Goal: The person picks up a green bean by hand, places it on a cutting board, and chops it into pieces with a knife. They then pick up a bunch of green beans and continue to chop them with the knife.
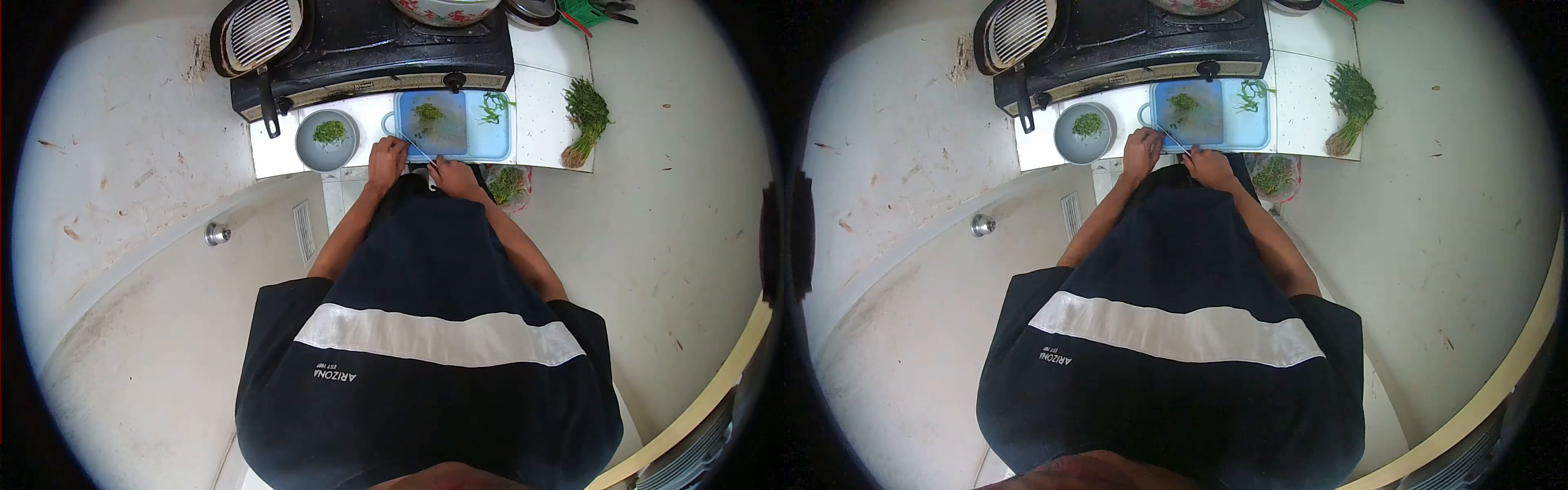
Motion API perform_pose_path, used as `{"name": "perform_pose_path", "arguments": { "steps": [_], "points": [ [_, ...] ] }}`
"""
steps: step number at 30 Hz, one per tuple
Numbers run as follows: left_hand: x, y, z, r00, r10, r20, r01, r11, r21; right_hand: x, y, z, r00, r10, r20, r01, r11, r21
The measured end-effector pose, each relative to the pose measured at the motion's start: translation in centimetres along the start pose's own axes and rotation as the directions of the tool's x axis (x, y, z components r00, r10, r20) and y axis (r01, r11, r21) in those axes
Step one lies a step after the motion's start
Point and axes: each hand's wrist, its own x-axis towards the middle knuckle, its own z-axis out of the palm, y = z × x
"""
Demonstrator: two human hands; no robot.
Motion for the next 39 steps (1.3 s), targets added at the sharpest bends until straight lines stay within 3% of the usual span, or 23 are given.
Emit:
{"name": "perform_pose_path", "arguments": {
  "steps": [15,29,39],
  "points": [
    [1.2,0.8,0.2,0.999,-0.050,0.002,0.050,0.999,0.003,1.4,1.8,-2.8,0.989,0.145,-0.012,-0.145,0.988,-0.046],
    [1.5,0.6,1.4,1.000,0.016,0.015,-0.017,0.998,0.058,-0.5,1.8,-1.7,0.999,0.039,0.003,-0.039,0.990,0.133],
    [1.3,0.8,1.2,0.999,0.032,-0.008,-0.032,0.998,0.054,0.6,1.2,-1.0,0.998,0.042,0.040,-0.044,0.998,0.050]
  ]
}}
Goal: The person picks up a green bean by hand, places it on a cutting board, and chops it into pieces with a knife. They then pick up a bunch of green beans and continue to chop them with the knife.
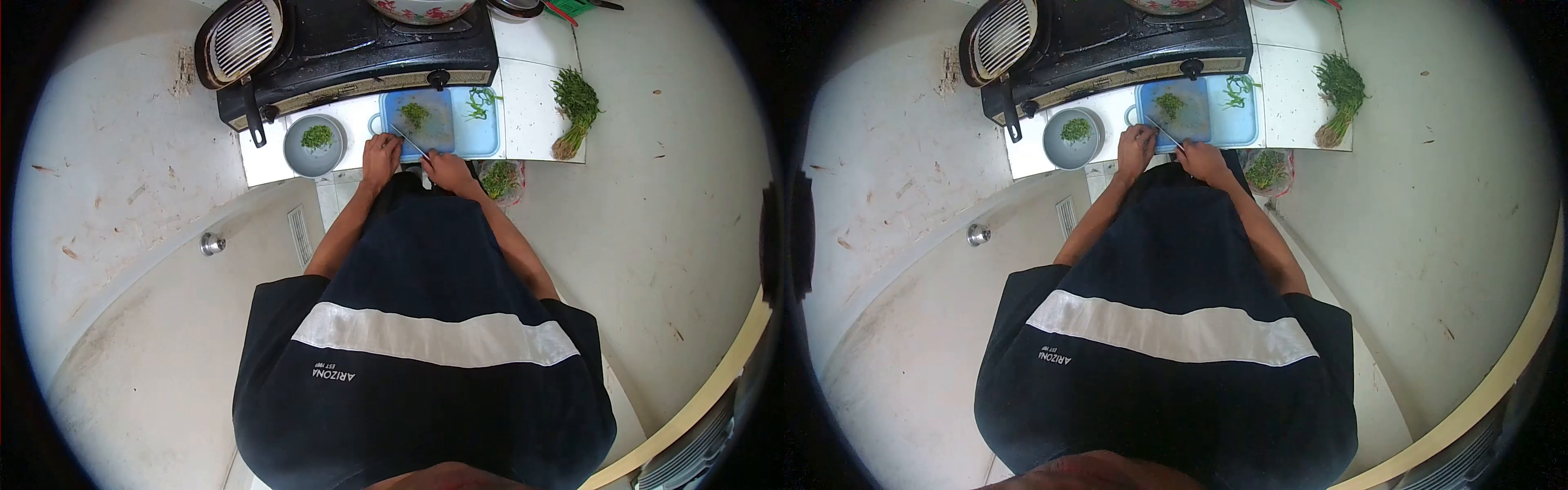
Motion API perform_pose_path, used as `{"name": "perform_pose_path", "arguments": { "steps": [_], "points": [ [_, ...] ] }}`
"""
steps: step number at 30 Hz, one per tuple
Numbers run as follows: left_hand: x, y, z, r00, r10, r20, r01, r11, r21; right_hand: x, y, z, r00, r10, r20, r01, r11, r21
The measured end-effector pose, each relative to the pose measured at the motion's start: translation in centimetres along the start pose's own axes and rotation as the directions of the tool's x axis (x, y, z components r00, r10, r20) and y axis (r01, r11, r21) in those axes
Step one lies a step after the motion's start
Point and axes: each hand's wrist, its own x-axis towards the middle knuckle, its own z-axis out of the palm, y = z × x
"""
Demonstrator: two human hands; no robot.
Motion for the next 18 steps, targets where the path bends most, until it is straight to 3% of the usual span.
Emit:
{"name": "perform_pose_path", "arguments": {
  "steps": [11,18],
  "points": [
    [0.2,-0.2,0.2,1.000,-0.013,0.012,0.013,1.000,-0.007,-0.9,0.4,-0.5,0.997,0.078,0.009,-0.078,0.997,-0.010],
    [0.3,-0.1,-0.2,1.000,-0.018,0.015,0.018,1.000,-0.008,-0.7,0.6,-0.1,0.999,0.031,-0.018,-0.030,0.998,0.061]
  ]
}}
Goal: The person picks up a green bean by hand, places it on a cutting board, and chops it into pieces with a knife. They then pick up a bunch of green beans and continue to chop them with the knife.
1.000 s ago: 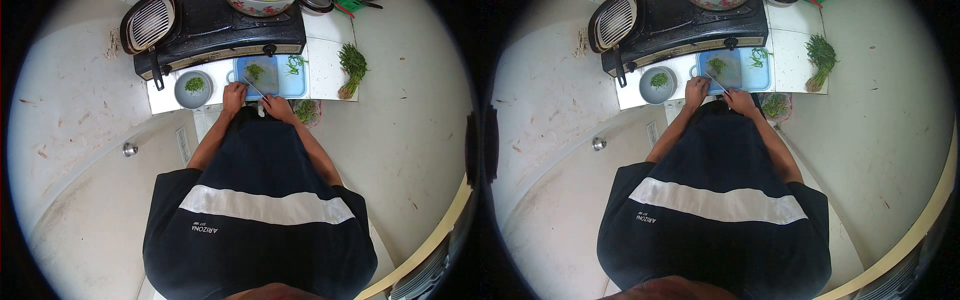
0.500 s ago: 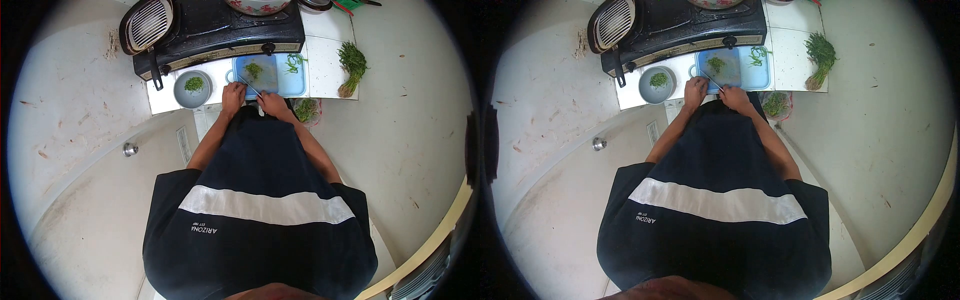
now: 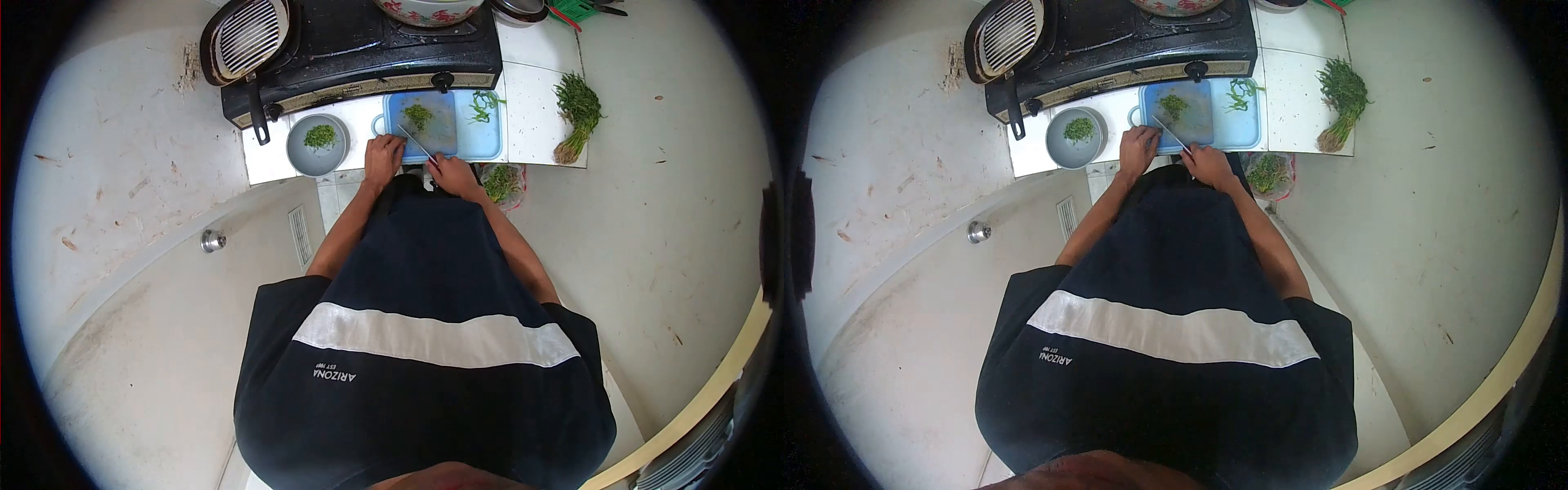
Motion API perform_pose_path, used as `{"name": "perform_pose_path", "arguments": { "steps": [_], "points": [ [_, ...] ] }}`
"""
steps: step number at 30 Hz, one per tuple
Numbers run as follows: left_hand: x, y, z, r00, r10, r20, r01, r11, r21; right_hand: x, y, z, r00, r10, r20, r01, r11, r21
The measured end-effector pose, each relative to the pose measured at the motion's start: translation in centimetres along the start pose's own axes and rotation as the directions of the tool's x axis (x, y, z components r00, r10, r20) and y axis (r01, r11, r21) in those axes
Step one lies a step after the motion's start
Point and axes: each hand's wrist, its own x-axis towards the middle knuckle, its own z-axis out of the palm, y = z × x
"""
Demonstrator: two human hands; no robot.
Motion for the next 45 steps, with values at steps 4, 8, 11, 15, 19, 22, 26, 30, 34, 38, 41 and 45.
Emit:
{"name": "perform_pose_path", "arguments": {
  "steps": [4,8,11,15,19,22,26,30,34,38,41,45],
  "points": [
    [-0.1,-0.2,0.1,1.000,0.009,-0.003,-0.009,1.000,-0.008,-0.3,-0.2,-0.3,0.999,-0.022,0.028,0.022,1.000,0.014],
    [-0.1,-0.1,0.2,1.000,-0.008,-0.018,0.008,1.000,-0.021,-0.4,0.1,0.2,0.999,-0.038,0.026,0.038,0.999,0.000],
    [-0.2,-0.1,0.2,1.000,-0.008,-0.022,0.007,1.000,-0.019,-0.1,-0.9,-0.3,0.996,0.023,0.089,-0.018,0.999,-0.049],
    [-0.2,0.2,-0.1,1.000,-0.009,0.003,0.009,1.000,-0.007,0.3,-1.4,0.2,0.999,-0.010,0.032,0.013,0.996,-0.088],
    [-0.2,0.4,-0.2,1.000,-0.020,0.009,0.020,1.000,0.002,0.1,-0.5,0.8,0.999,-0.037,0.001,0.036,0.997,-0.065],
    [-0.4,0.4,-0.5,1.000,-0.012,0.014,0.012,1.000,-0.004,-0.2,-0.6,0.6,1.000,-0.024,0.013,0.024,0.998,-0.064],
    [-0.1,0.4,-0.5,1.000,0.003,0.016,-0.003,1.000,-0.010,0.3,-1.1,0.6,1.000,-0.026,-0.007,0.025,0.997,-0.080],
    [-0.2,0.2,-0.5,1.000,0.028,0.007,-0.028,0.999,-0.024,0.6,-1.0,1.0,0.999,-0.041,-0.034,0.039,0.997,-0.064],
    [-0.1,0.1,-0.3,0.999,0.025,0.025,-0.024,1.000,-0.010,-0.2,-0.7,0.2,0.999,-0.029,-0.028,0.027,0.997,-0.075],
    [0.0,0.2,-0.5,1.000,0.002,0.018,-0.002,1.000,-0.007,-0.2,-0.3,0.1,0.999,-0.040,-0.021,0.039,0.998,-0.052],
    [0.0,0.2,-0.5,1.000,0.008,0.018,-0.007,1.000,-0.010,-0.2,-0.2,0.2,0.998,-0.060,-0.024,0.059,0.997,-0.042],
    [-0.2,0.0,-0.3,1.000,-0.004,0.009,0.004,1.000,-0.013,-0.4,-0.1,0.3,0.997,-0.081,-0.016,0.081,0.996,-0.032]
  ]
}}
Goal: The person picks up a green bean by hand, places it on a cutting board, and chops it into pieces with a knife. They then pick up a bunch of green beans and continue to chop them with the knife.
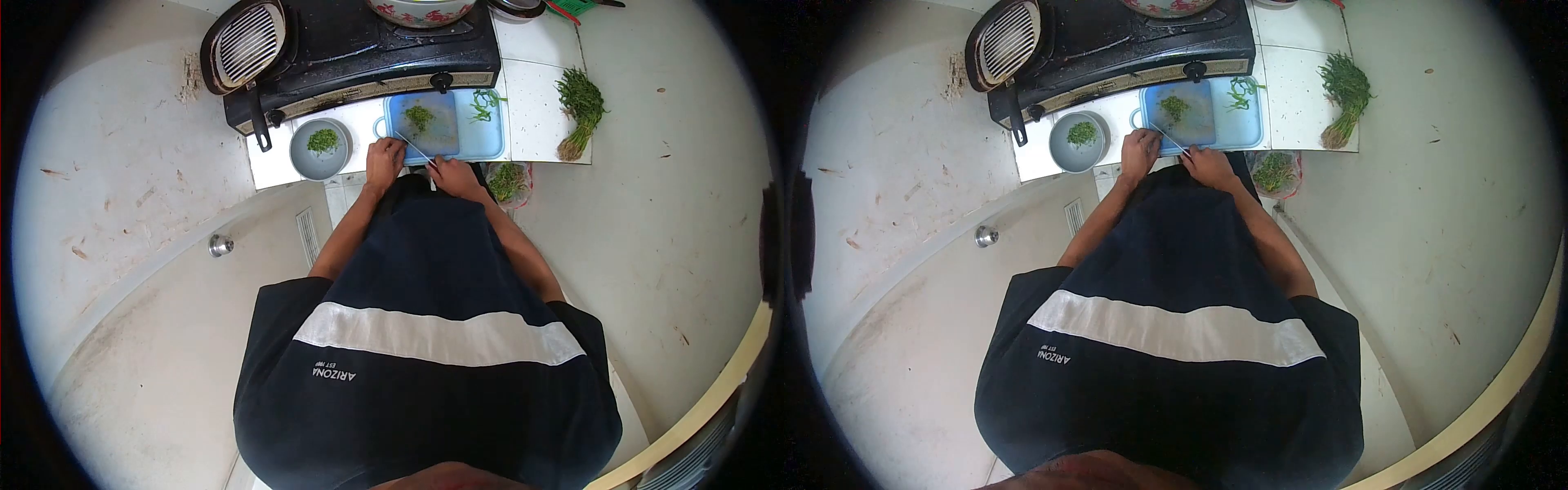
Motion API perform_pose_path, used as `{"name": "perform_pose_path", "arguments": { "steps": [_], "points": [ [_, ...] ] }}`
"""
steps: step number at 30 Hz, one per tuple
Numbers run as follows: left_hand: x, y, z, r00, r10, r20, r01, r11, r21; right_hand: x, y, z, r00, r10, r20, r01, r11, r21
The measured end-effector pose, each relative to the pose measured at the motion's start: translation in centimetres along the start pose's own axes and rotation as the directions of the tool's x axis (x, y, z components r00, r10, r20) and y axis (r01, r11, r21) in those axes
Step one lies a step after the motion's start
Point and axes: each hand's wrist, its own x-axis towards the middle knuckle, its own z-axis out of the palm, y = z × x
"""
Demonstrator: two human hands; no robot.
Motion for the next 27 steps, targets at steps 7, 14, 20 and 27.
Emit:
{"name": "perform_pose_path", "arguments": {
  "steps": [7,14,20,27],
  "points": [
    [-0.1,0.1,0.0,1.000,-0.006,0.006,0.006,1.000,0.003,0.3,-0.4,0.0,1.000,0.000,0.027,0.000,1.000,-0.025],
    [-0.1,0.3,-0.1,1.000,-0.012,0.000,0.012,1.000,0.005,0.4,-0.5,0.3,1.000,0.026,0.016,-0.025,0.999,-0.024],
    [0.0,0.6,-0.4,1.000,-0.023,-0.008,0.023,1.000,-0.019,-0.1,-0.5,-0.1,0.999,0.039,0.017,-0.038,0.999,-0.021],
    [-0.2,0.4,-0.1,0.999,-0.043,-0.007,0.043,0.999,-0.001,0.5,-0.7,-0.2,0.998,0.067,0.003,-0.067,0.998,-0.019]
  ]
}}
